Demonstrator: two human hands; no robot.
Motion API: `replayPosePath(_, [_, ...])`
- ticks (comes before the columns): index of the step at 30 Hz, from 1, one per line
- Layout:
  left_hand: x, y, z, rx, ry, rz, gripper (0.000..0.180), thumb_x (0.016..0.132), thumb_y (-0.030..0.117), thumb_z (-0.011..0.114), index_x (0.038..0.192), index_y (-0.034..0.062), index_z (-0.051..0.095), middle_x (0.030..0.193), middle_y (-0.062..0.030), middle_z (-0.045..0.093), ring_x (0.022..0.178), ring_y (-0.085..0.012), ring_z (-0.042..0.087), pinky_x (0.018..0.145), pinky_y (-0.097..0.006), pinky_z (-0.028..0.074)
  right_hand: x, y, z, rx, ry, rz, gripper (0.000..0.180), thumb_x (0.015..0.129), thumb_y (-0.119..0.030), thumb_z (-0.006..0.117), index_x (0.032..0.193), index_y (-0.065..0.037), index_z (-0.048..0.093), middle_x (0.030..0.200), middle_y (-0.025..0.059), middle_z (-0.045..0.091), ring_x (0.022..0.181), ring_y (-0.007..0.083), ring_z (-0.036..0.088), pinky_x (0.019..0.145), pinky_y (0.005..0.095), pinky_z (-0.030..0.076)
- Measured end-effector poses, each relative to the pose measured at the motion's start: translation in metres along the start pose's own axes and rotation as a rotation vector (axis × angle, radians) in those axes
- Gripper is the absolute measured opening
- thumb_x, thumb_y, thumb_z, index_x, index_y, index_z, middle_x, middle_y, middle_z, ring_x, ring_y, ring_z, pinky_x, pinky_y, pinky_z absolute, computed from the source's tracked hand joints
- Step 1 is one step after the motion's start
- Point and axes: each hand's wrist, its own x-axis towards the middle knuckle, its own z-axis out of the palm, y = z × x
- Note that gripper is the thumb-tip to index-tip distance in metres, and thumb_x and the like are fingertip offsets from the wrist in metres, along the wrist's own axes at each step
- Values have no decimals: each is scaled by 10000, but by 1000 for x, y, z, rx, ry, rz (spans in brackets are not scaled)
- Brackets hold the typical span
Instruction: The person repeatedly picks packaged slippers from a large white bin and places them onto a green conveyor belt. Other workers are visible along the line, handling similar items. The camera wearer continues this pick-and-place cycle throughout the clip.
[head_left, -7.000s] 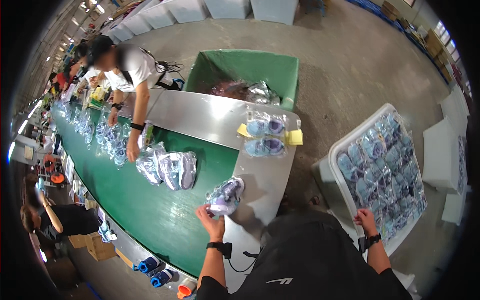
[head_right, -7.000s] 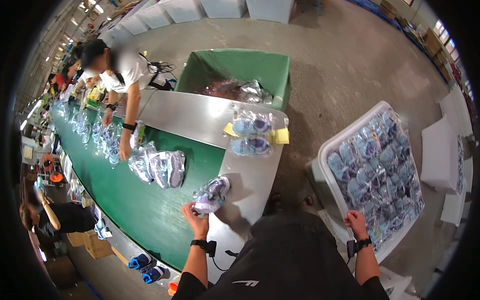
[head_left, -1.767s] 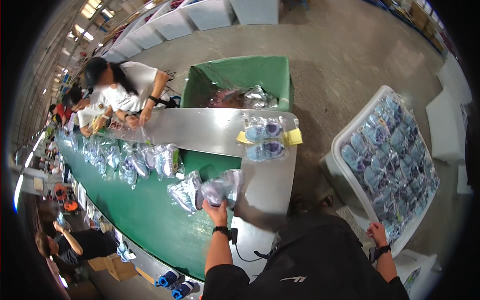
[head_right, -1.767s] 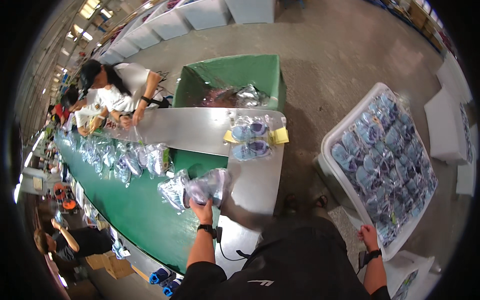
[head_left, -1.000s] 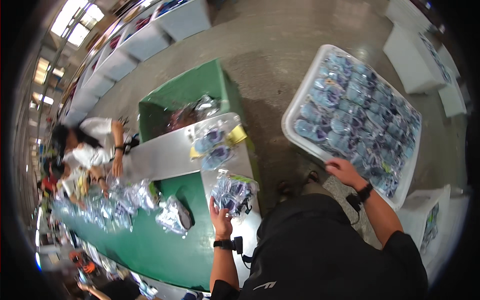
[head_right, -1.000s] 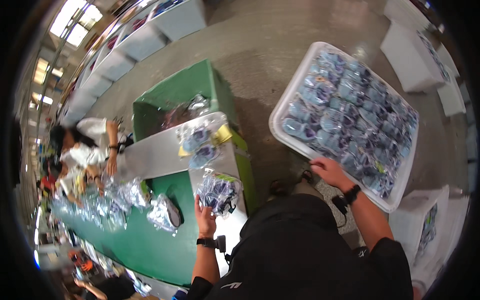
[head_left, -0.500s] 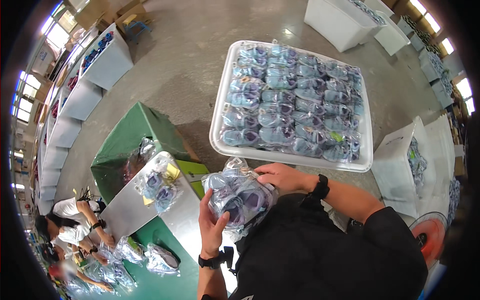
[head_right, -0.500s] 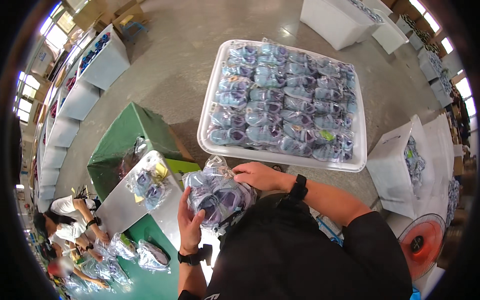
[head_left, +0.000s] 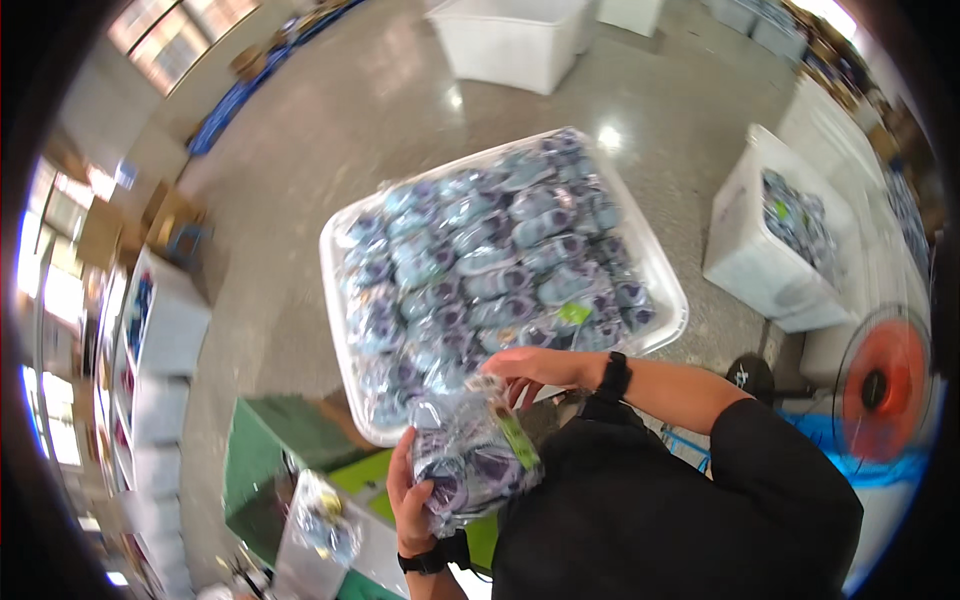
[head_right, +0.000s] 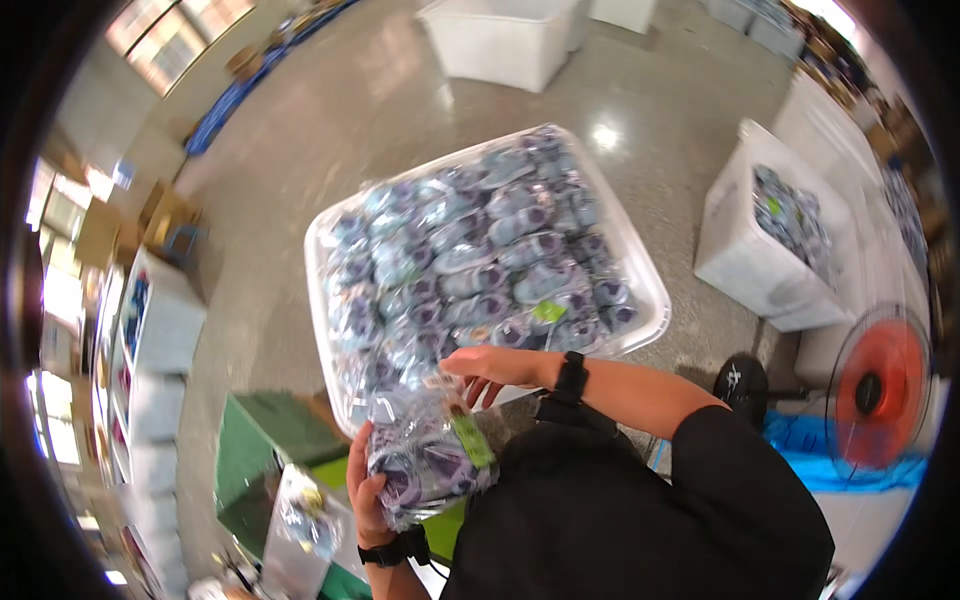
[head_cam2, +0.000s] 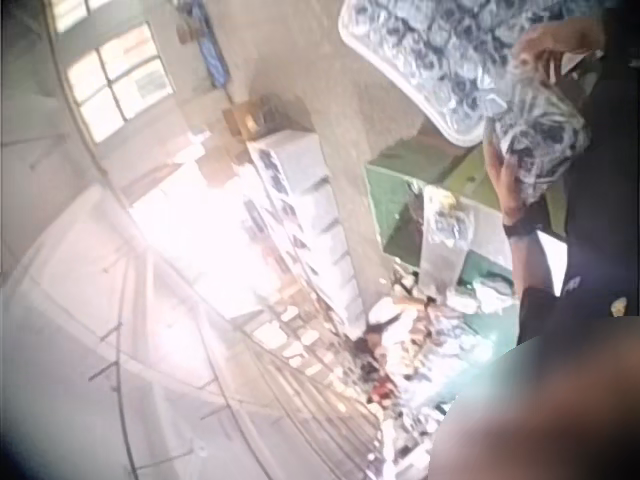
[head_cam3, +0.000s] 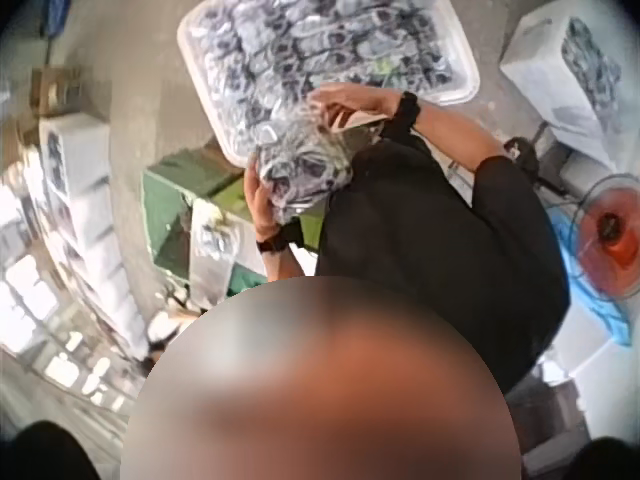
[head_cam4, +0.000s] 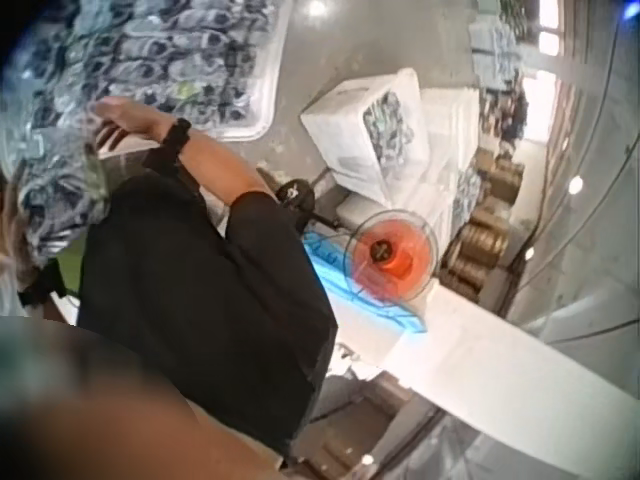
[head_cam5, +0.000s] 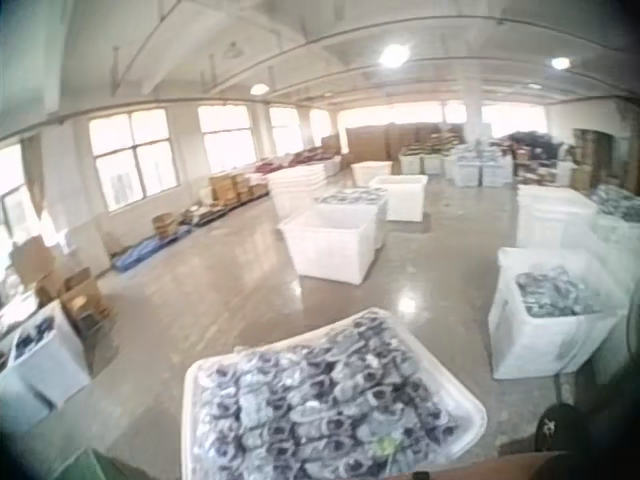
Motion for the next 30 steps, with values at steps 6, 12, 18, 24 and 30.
replayPosePath(6, [77, -53, 68, 128, -106, -170, 810, 872, 307, 632, 1524, -54, 313, 1492, -187, 444, 1315, -261, 489, 1125, -378, 354, -15, 38, -85, -173, 114, -103, 501, 918, -343, 721, 1325, -73, 611, 1122, 57, 644, 1004, 123, 571, 831, 281, 475])
replayPosePath(12, [93, -128, 64, 385, 139, -290, 558, 950, 127, 646, 1446, -38, 450, 1397, -149, 529, 1090, -169, 590, 910, -297, 498, -98, 104, -198, 63, 626, -214, 414, 879, -275, 760, 1220, -55, 679, 984, 28, 670, 871, 93, 589, 758, 245, 482])
replayPosePath(18, [51, -158, 21, 635, 248, -487, 461, 950, 151, 650, 1363, -21, 541, 1228, -124, 622, 1013, -168, 631, 776, -272, 535, -165, 136, -265, 131, 1164, -300, 411, 899, -242, 738, 1244, -38, 647, 979, 26, 674, 795, 78, 594, 660, 250, 486])
replayPosePath(24, [15, -162, -2, 651, 383, -522, 427, 956, 153, 632, 1340, -15, 553, 1182, -133, 646, 975, -180, 653, 724, -272, 547, -191, 123, -295, 480, 1161, -433, 367, 944, -191, 683, 1267, -30, 614, 1028, 41, 683, 856, 123, 661, 702, 294, 554])
replayPosePath(30, [-10, -166, -12, 675, 425, -544, 444, 960, 163, 628, 1350, -28, 532, 1129, -115, 662, 924, -165, 660, 691, -266, 543, -205, 114, -356, 25, 809, -258, 519, 898, -245, 727, 1342, -24, 572, 1130, 56, 661, 964, 158, 647, 782, 321, 548])
